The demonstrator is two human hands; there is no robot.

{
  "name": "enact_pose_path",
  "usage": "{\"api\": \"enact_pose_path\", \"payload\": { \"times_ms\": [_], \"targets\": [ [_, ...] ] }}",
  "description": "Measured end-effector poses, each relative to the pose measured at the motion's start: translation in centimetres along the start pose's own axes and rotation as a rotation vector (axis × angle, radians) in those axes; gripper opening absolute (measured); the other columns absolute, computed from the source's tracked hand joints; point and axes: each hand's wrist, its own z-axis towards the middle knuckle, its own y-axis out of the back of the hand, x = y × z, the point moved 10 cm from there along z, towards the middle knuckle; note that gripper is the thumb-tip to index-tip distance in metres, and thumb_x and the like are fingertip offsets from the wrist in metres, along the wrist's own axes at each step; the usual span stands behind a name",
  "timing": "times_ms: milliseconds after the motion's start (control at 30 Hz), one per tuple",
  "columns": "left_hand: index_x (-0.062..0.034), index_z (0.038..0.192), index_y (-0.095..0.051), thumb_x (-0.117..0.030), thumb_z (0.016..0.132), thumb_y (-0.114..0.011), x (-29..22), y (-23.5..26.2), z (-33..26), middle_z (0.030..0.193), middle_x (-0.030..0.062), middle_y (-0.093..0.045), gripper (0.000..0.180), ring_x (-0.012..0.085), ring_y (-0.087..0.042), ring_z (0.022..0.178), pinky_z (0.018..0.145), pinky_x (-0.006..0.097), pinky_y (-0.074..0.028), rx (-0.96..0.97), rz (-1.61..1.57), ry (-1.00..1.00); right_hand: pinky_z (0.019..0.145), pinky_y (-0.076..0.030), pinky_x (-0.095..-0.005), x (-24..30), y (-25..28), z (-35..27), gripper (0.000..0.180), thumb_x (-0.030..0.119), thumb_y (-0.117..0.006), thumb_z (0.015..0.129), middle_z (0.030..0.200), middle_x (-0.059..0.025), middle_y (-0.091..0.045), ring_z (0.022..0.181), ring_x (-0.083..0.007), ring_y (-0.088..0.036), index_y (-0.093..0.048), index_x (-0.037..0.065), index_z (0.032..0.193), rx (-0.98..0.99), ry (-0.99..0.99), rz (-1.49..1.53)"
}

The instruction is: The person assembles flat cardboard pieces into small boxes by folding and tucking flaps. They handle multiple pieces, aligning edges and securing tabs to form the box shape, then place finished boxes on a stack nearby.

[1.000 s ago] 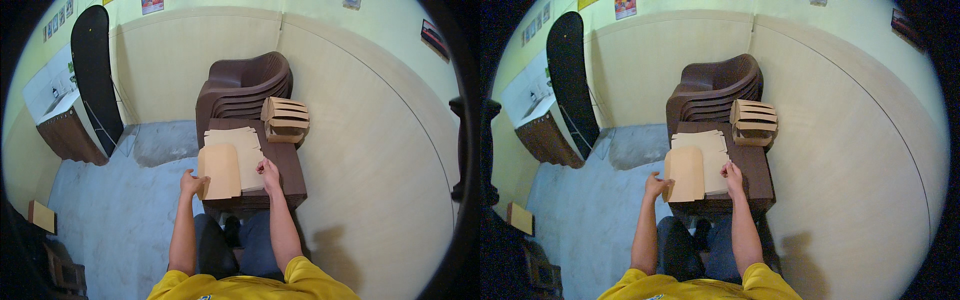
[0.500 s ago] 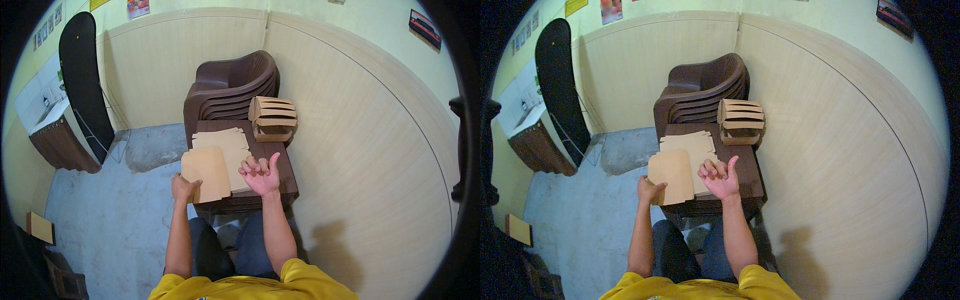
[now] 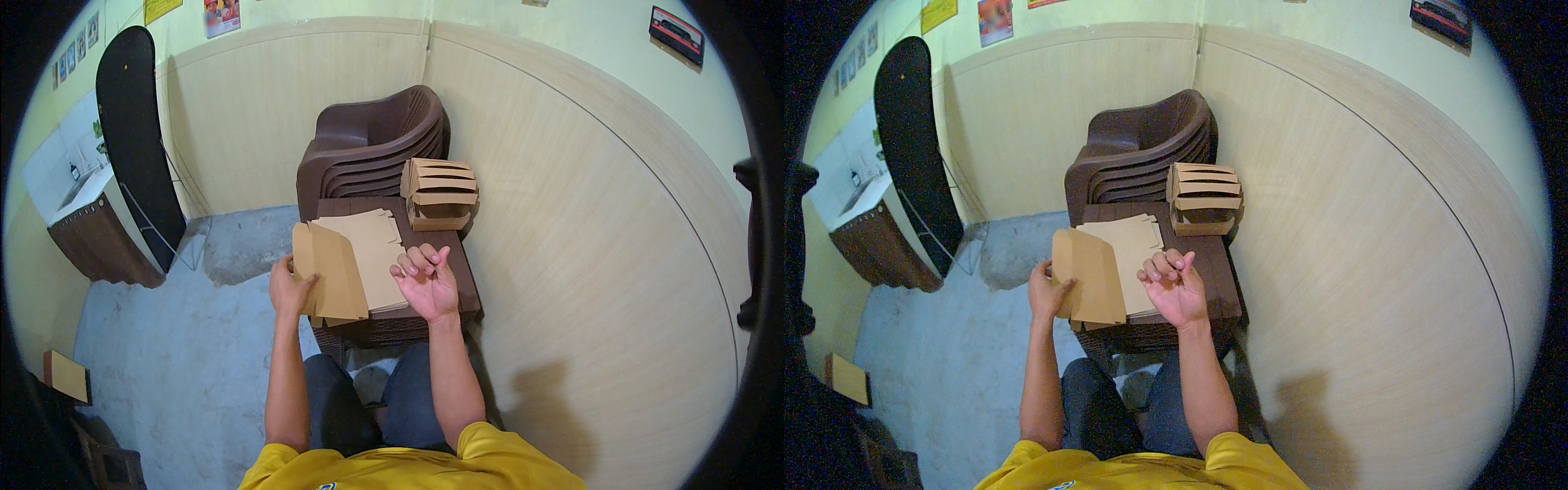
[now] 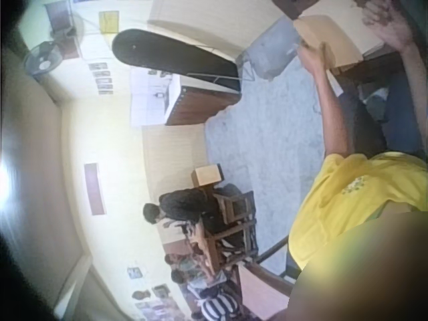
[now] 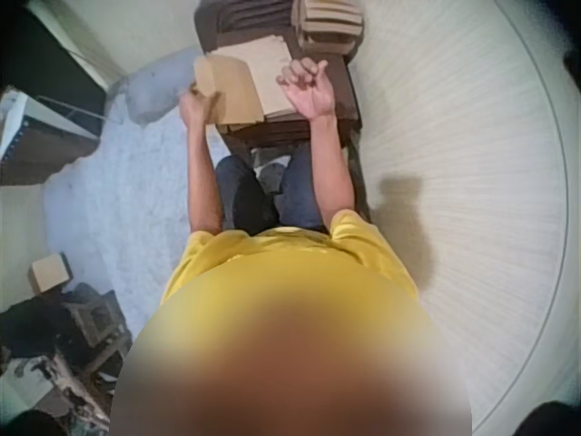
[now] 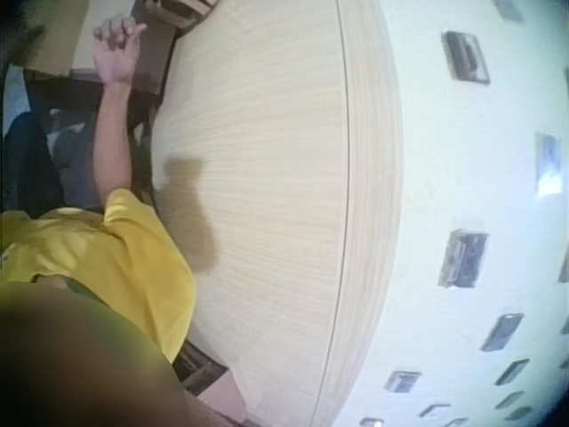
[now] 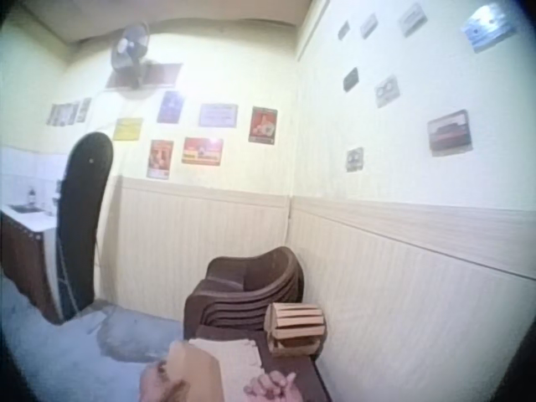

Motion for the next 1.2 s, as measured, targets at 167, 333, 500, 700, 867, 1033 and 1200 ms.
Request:
{"api": "enact_pose_path", "payload": {
  "times_ms": [167,333,500,700,867,1033,1200],
  "targets": [
    [-0.0048,0.136,-0.067,-0.020,0.075,-0.094,-3.5,0.2,-0.3,0.119,0.0159,-0.070,0.068,0.0345,-0.069,0.110,0.096,0.046,-0.056,-0.003,-0.087,-0.111,0.086,-0.035,-0.0350,0.7,-0.2,-0.1,0.043,0.050,-0.043,0.117,0.074,0.0055,-0.040,0.078,-0.0144,-0.043,-0.050,0.020,0.086,-0.018,0.082,-0.035],
    [-0.0033,0.138,-0.064,-0.017,0.079,-0.091,-9.1,-0.3,-1.5,0.120,0.0173,-0.069,0.066,0.0351,-0.069,0.111,0.097,0.046,-0.056,0.008,-0.137,-0.311,0.081,-0.035,-0.0340,1.1,0.5,-0.7,0.049,0.048,-0.040,0.118,0.069,0.0039,-0.036,0.072,-0.0152,-0.041,-0.049,0.018,0.080,-0.139,0.129,-0.010],
    [-0.0037,0.147,-0.059,-0.019,0.083,-0.088,-14.5,-3.9,-3.8,0.125,0.0191,-0.067,0.071,0.0354,-0.068,0.116,0.104,0.046,-0.054,0.199,-0.307,-0.445,0.079,-0.036,-0.0360,1.1,-2.3,-1.3,0.068,0.064,-0.027,0.115,0.063,0.0027,-0.038,0.064,-0.0160,-0.038,-0.046,0.017,0.070,0.076,0.116,0.073],
    [-0.0029,0.158,-0.053,-0.036,0.108,-0.059,-16.1,-12.8,-9.0,0.150,0.0211,-0.060,0.060,0.0354,-0.054,0.143,0.124,0.044,-0.039,0.697,-0.651,-0.585,0.074,-0.038,-0.0393,-0.1,-6.6,-3.4,0.101,0.090,-0.004,0.099,0.072,-0.0085,-0.054,0.070,-0.0256,-0.050,-0.059,0.008,0.079,0.401,-0.083,0.115],
    [-0.0025,0.155,-0.057,-0.045,0.112,-0.049,-9.9,-18.8,-7.6,0.160,0.0231,-0.053,0.061,0.0382,-0.042,0.155,0.131,0.046,-0.028,0.700,-0.440,-0.427,0.078,-0.045,-0.0450,-0.6,-7.4,-4.4,0.106,0.086,-0.004,0.102,0.081,-0.0176,-0.060,0.079,-0.0336,-0.057,-0.070,0.003,0.098,0.479,-0.162,0.073],
    [-0.0124,0.158,-0.056,-0.051,0.100,-0.066,-6.2,-18.8,-8.1,0.172,0.0160,-0.040,0.070,0.0376,-0.031,0.162,0.134,0.056,-0.017,0.530,0.139,-0.568,0.087,-0.044,-0.0492,-1.0,-6.7,-4.3,0.103,0.084,-0.006,0.104,0.093,-0.0206,-0.063,0.091,-0.0361,-0.058,-0.070,0.004,0.104,0.476,-0.173,0.022],
    [-0.0319,0.163,-0.050,-0.051,0.098,-0.068,-5.8,-17.5,-8.2,0.177,0.0066,-0.034,0.070,0.0351,-0.023,0.166,0.132,0.068,-0.011,0.515,0.481,-0.594,0.087,-0.042,-0.0480,-1.5,-5.5,-3.7,0.100,0.082,-0.006,0.105,0.092,-0.0164,-0.063,0.091,-0.0332,-0.059,-0.071,0.007,0.103,0.414,-0.147,-0.049]
  ]
}}
